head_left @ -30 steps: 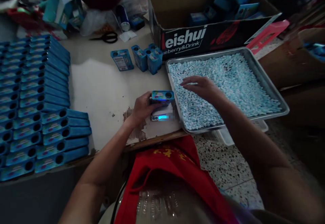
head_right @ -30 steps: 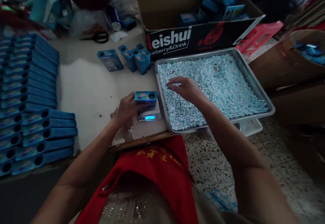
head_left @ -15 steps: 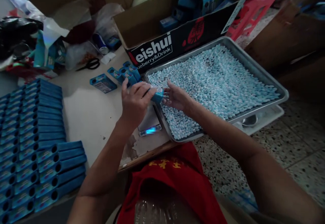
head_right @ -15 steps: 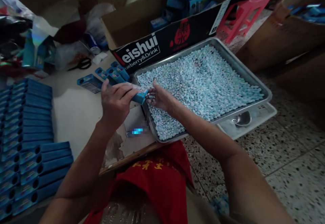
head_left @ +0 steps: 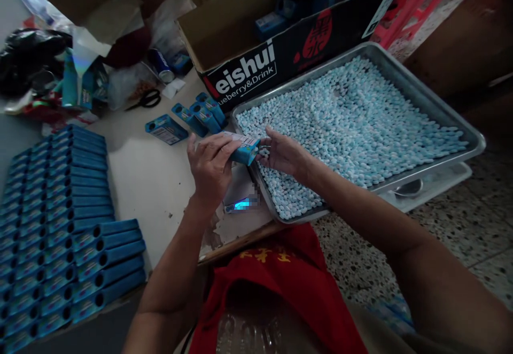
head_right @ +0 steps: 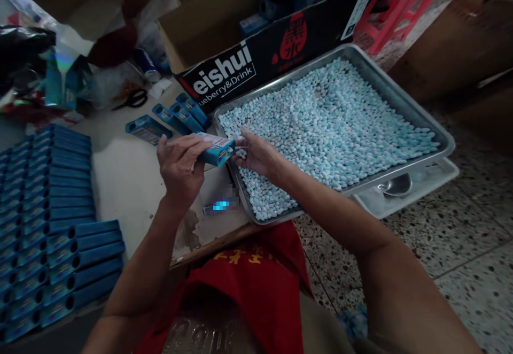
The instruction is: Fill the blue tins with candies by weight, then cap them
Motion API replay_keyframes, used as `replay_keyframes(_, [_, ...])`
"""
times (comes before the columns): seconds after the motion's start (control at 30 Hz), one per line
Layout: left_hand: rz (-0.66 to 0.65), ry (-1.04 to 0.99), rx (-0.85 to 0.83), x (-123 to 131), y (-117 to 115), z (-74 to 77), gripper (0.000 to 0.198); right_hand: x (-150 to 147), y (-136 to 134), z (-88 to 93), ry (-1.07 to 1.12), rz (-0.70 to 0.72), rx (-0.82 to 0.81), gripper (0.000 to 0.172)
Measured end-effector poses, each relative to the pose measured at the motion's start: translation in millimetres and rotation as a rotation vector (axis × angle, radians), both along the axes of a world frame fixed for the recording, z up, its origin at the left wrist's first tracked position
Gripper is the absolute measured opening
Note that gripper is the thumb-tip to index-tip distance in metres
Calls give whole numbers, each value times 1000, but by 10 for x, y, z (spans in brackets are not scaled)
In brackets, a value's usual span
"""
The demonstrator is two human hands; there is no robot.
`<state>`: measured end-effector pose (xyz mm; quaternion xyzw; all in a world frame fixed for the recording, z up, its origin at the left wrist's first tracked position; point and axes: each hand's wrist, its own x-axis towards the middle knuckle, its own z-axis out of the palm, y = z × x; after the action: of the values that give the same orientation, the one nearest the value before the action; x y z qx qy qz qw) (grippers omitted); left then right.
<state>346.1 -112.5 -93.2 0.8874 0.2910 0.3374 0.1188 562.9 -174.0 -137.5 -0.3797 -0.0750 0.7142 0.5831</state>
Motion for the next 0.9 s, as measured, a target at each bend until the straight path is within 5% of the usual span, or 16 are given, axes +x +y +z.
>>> replay_keyframes(0.2, [79, -32, -78, 31, -64, -51, 21, -62, -27, 192, 54, -92, -163, 20])
replay_keyframes(0.33, [181, -308, -358, -43, -108, -295, 40, -15, -59, 294, 60, -83, -192, 20])
replay_keyframes(0.53, [172, -544, -742, -359, -360, -547, 49, 43, -88, 239, -75, -91, -113, 20])
replay_keyframes(0.8, [149, -384, -821, -601, -590, -604, 44, 40, -78, 121, -192, -92, -94, 18])
replay_keyframes(0.9, [158, -395, -772, -652, -565, -683, 60, 69, -77, 83, -258, -49, -70, 11])
